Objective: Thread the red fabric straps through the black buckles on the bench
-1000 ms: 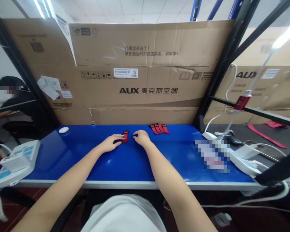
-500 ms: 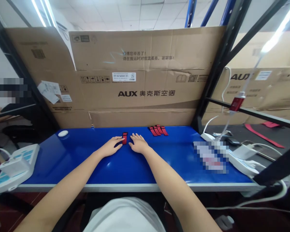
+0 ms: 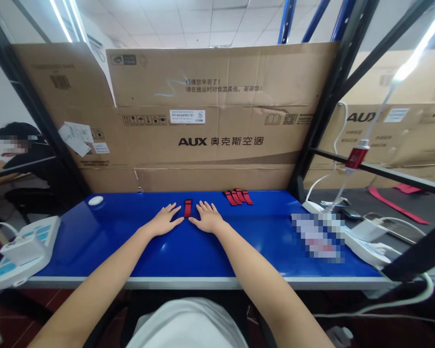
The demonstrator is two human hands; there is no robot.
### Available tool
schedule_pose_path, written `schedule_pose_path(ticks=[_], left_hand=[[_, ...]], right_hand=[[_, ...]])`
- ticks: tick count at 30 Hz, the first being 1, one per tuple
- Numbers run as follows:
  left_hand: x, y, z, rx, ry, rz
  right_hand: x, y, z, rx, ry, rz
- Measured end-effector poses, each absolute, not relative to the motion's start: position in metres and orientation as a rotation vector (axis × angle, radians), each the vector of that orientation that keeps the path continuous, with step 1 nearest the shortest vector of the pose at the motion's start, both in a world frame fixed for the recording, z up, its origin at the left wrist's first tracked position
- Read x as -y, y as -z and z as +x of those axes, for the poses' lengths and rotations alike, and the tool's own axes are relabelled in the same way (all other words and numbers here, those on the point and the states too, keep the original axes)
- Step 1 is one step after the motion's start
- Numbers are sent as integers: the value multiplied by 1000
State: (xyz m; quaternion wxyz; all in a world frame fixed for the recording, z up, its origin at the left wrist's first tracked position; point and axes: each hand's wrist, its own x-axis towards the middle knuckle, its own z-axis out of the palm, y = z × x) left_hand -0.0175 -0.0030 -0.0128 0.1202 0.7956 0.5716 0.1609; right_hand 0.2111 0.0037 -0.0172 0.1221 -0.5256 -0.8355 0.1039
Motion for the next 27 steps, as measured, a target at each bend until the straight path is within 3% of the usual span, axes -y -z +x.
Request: schedule_pose_path(ticks=[27], left_hand=[[3, 9, -19, -1645, -489, 2285]], right_hand=[[-6, 18, 212, 2432, -321, -1532]])
